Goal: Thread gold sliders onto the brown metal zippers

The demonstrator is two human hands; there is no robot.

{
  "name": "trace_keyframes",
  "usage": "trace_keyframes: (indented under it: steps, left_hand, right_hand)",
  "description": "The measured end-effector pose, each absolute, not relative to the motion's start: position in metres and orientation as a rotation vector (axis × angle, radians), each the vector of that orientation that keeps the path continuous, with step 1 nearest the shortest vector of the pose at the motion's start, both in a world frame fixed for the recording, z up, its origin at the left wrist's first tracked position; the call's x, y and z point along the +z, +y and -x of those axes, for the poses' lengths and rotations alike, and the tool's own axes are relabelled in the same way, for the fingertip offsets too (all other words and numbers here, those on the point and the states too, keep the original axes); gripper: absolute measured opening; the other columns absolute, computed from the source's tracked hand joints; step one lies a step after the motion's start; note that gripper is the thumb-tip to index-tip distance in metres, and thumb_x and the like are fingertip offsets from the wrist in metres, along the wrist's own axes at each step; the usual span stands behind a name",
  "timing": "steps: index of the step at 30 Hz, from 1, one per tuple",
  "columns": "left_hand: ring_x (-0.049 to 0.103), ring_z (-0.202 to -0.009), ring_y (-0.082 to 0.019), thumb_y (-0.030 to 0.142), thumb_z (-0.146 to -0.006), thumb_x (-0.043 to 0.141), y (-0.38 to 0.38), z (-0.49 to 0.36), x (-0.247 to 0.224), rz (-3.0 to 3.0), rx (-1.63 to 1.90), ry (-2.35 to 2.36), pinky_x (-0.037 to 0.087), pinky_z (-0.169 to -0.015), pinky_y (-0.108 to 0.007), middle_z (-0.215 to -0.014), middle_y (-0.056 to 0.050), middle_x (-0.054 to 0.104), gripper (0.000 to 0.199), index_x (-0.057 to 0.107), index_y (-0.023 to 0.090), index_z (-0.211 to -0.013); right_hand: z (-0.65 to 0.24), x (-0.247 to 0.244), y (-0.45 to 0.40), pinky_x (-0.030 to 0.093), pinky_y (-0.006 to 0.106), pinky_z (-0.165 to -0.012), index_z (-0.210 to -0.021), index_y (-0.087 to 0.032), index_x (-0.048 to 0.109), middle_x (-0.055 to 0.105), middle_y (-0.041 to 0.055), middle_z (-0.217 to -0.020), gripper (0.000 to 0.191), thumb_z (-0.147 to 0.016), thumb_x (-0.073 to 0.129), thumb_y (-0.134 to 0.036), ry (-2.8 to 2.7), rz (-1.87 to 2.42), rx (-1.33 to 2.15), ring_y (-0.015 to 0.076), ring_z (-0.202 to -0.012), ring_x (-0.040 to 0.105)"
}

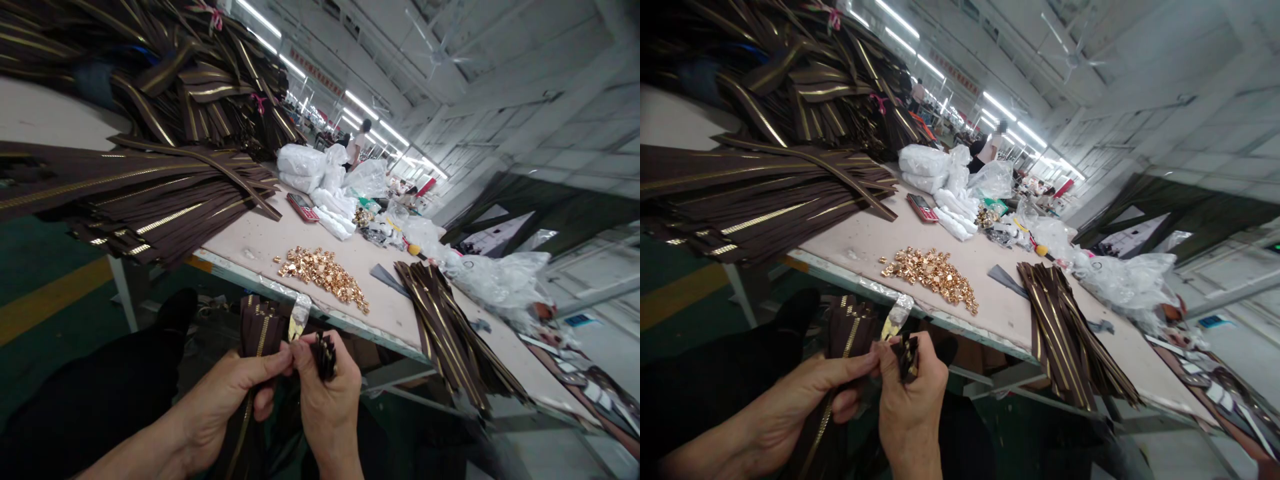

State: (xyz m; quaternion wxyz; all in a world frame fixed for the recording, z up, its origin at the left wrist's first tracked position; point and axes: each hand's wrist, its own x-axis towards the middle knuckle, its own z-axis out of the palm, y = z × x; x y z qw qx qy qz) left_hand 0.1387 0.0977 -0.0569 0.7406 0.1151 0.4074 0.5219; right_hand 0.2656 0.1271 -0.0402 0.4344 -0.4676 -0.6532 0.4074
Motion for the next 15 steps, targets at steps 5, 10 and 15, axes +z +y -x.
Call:
trace_keyframes:
  steps: [5, 10, 15]
  left_hand:
    - [0.035, -0.041, -0.006, 0.054, -0.049, 0.092, 0.1002, -0.1374, -0.0589, -0.27, 1.163, 0.941, 0.027, -0.043, -0.018, -0.039, 0.006, 0.044, 0.049, 0.068, 0.015, -0.065]
    - [0.035, -0.042, -0.006, 0.052, -0.056, 0.089, 0.0991, -0.135, -0.0625, -0.343, 1.206, 0.958, 0.025, -0.045, -0.019, -0.041, 0.006, 0.046, 0.046, 0.068, 0.014, -0.071]
    - [0.036, -0.041, -0.006, 0.054, -0.067, 0.083, 0.0988, -0.1375, -0.0649, -0.336, 1.197, 0.927, 0.027, -0.046, -0.02, -0.04, 0.006, 0.046, 0.043, 0.069, 0.014, -0.072]
  right_hand:
    - [-0.2638, -0.0368, 0.1268, 0.052, 0.027, -0.067, -0.079, -0.017, 0.069, 0.067, 0.0027, -0.071, 0.031, -0.092, 0.066, -0.045, -1.648, 1.148, 1.058, 0.0174, -0.069, 0.064]
    - [-0.2661, -0.0353, 0.1255, 0.054, 0.028, -0.07, -0.089, -0.017, 0.075, 0.071, 0.0052, -0.081, 0.021, -0.09, 0.07, -0.038, -1.673, 1.104, 1.038, 0.0195, -0.074, 0.068]
    - [-0.268, -0.0376, 0.1282, 0.05, 0.027, -0.067, -0.091, -0.018, 0.074, 0.067, 0.0037, -0.075, 0.023, -0.097, 0.059, -0.034, -1.766, 1.096, 0.946, 0.0174, -0.07, 0.065]
